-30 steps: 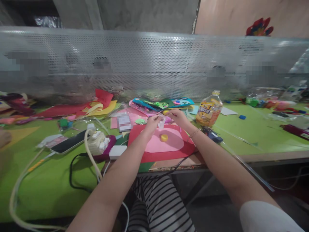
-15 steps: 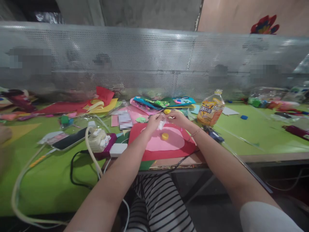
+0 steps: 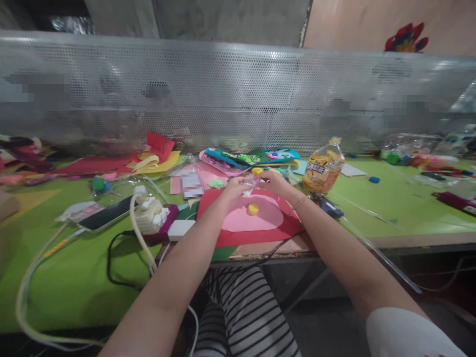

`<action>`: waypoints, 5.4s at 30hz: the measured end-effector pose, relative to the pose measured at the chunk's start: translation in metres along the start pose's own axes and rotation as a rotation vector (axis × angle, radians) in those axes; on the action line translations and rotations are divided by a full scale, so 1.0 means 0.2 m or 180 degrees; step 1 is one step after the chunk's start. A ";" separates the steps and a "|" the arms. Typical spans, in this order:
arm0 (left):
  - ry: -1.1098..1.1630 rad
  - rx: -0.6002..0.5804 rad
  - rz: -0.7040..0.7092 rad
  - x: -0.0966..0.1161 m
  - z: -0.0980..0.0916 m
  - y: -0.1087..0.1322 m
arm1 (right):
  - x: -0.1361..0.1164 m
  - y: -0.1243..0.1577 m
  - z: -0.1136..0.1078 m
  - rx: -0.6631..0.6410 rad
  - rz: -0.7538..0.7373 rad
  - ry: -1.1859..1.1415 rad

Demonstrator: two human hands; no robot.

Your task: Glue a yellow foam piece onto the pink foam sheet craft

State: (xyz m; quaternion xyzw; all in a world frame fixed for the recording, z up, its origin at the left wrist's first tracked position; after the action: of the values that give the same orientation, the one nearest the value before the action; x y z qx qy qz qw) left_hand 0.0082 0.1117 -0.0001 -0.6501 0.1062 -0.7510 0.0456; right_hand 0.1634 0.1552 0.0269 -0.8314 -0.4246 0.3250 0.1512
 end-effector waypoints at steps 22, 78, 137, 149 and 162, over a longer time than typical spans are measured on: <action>0.0224 0.0244 -0.0084 0.00 -0.02 -0.01 | -0.05 0.00 0.01 0.0110 -0.0299 -0.0563; 0.0311 0.0875 0.0649 0.05 0.04 0.00 | -0.10 0.02 0.00 0.0235 -0.0033 -0.0894; -0.0319 0.0616 0.0799 0.04 0.04 -0.02 | -0.16 0.02 -0.01 0.0090 0.0411 -0.0838; -0.0538 0.0558 0.1006 0.07 0.05 0.01 | -0.17 0.03 -0.02 0.0075 0.0466 -0.1076; -0.0428 0.0508 0.0939 0.05 0.06 0.00 | -0.19 0.03 -0.04 -0.0024 0.0418 -0.0803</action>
State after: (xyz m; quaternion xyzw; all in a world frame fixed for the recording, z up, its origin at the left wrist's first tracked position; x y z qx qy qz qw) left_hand 0.0181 0.1079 0.0118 -0.6706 0.1372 -0.6970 0.2137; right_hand 0.1554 0.1216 0.0446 -0.8105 -0.3862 0.4345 0.0719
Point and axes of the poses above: each hand's wrist, its own y-axis away from the middle knuckle, its own z-axis out of the palm, x = y × z, the point moved 2 cm from there along -y, towards the middle knuckle
